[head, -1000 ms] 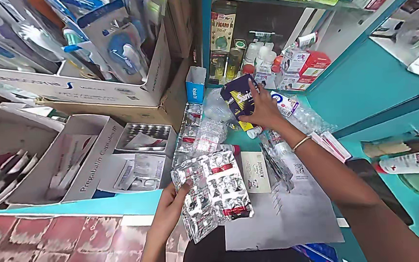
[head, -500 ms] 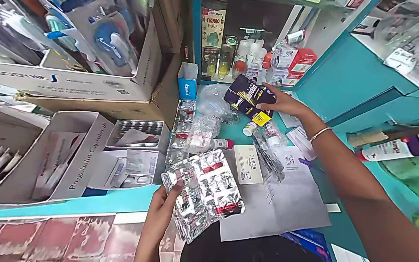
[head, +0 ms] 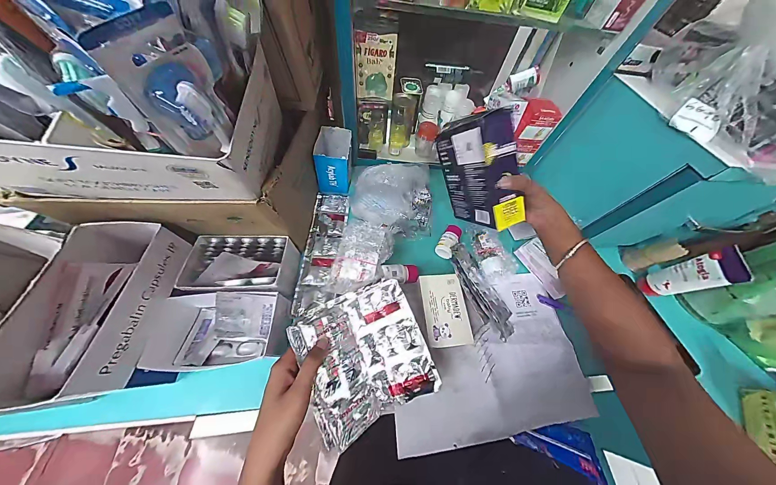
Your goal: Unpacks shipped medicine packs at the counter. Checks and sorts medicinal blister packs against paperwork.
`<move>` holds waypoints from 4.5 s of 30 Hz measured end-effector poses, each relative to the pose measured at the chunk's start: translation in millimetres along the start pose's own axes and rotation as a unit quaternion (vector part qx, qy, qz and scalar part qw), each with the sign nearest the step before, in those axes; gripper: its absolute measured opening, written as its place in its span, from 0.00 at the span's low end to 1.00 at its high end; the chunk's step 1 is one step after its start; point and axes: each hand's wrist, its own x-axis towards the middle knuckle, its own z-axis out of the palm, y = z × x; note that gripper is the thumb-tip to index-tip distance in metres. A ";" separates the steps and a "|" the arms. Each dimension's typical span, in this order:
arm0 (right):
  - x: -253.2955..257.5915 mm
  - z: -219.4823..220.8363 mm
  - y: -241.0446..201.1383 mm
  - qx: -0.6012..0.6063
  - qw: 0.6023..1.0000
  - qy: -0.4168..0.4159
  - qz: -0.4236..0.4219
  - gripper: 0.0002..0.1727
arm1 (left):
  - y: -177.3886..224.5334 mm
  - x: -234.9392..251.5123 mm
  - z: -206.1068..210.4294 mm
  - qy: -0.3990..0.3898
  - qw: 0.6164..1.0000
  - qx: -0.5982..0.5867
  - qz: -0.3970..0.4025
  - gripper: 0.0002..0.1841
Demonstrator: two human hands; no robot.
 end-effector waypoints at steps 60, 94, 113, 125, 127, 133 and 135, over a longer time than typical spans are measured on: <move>-236.4 25.3 -51.3 -0.539 0.690 -0.001 -0.483 0.13 | 120.2 12.2 143.8 -0.304 0.619 0.234 0.685 0.09; -212.4 31.0 -74.4 -0.592 0.719 -0.006 -0.364 0.11 | 158.3 25.0 165.4 -0.276 0.697 0.214 0.626 0.15; -58.6 3.5 -71.9 -0.109 0.960 0.221 -0.132 0.10 | 207.1 194.8 186.1 -0.270 0.833 0.361 0.320 0.39; -47.1 30.4 -104.8 -0.005 0.991 0.105 -0.082 0.12 | 138.6 197.0 199.2 -0.335 0.827 0.254 0.373 0.74; -46.3 28.1 -109.6 0.028 0.991 0.099 -0.082 0.12 | 142.6 181.3 205.9 -0.350 0.857 0.202 0.318 0.69; -40.3 29.9 -120.0 0.119 0.982 0.118 -0.089 0.12 | 125.8 154.4 223.1 -0.387 0.886 0.088 0.238 0.60; -38.2 33.7 -118.4 0.123 0.982 0.112 -0.090 0.12 | 126.3 142.4 232.4 -0.376 0.890 0.065 0.247 0.41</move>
